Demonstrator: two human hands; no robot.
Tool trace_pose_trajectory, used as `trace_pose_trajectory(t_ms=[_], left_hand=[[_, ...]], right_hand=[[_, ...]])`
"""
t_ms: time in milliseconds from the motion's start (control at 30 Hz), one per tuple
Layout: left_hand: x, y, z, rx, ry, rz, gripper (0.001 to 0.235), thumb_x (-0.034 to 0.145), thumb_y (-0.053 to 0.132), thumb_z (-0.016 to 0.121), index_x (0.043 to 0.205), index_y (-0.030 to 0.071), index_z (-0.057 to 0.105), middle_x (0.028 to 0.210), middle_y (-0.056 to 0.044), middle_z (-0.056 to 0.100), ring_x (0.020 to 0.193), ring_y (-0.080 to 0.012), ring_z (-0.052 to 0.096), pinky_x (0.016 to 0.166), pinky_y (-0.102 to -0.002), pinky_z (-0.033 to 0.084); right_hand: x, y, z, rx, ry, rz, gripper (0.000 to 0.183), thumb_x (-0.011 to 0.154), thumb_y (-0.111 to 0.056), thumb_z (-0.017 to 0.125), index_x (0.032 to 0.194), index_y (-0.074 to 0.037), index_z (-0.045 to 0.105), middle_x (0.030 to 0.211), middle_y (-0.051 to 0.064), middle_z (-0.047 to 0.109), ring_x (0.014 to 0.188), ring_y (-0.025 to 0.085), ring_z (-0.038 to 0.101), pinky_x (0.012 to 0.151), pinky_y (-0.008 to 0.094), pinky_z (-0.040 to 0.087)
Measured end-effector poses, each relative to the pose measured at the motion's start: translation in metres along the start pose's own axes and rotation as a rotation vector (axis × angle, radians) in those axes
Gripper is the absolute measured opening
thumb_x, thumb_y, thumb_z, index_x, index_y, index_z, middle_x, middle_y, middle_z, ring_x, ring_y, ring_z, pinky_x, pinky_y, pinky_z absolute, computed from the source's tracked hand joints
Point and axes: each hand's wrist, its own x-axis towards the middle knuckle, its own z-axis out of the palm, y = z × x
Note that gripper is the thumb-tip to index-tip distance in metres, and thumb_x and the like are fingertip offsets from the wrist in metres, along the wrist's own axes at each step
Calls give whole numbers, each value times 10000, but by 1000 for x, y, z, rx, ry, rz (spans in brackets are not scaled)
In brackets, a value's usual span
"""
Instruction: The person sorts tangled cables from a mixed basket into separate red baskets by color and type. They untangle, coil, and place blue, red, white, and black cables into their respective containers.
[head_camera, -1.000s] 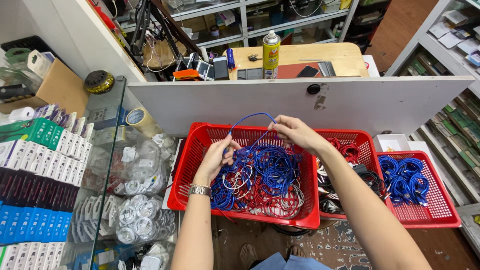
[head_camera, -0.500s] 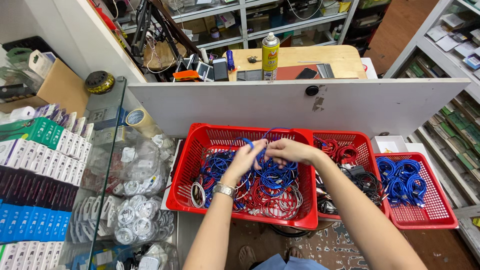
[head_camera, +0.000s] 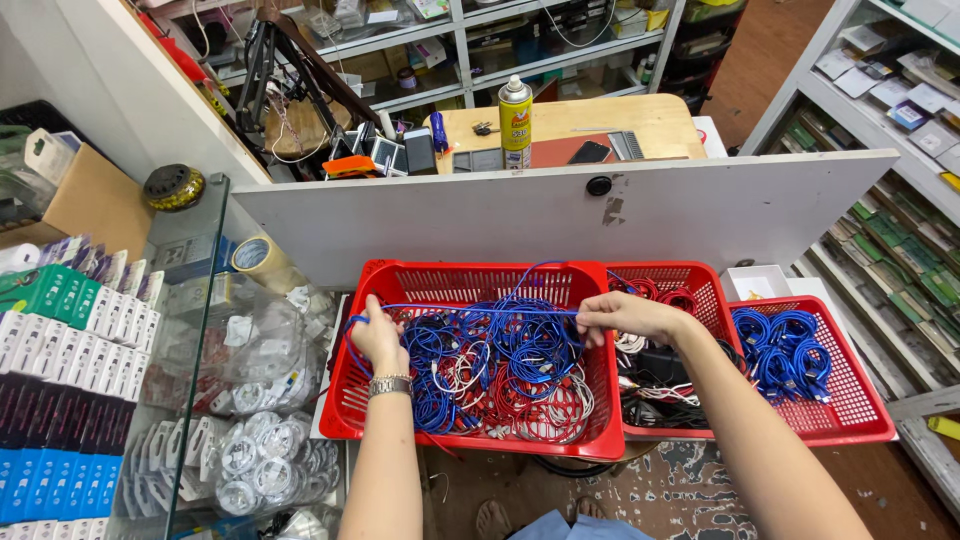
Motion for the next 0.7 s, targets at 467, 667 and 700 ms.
trace_pose_trajectory(t_ms=[467,667,700], left_hand=[[-66,48,45,679,-531,48,308,1003,331,621,894,54,699,573,56,503,445,-57,430,413,-236,359],[-141,49,106,780,-1095,16,453,1034,445,481,857,65,653,559,70,463,450,-49,407,412,-248,369],[-146,51,115,796,-1121,36,483,1039,450,481,817,43,618,564,68,491,456,-50,435,417,-253,382]], right_hand=[[-49,1,-22,-371,-130,378,425,940,-409,638,1288,-167,670,1121,69,810,1047,202,797,978,314,588],[33,-36,42,-53,479,-487,569,972,-165,582,1508,-62,420,1493,177,501,1383,307,469,1111,407,373],[40,-41,46,-149,502,-594,550,978,-116,589,1503,-25,450,1486,209,509,1388,345,443,1106,421,363]])
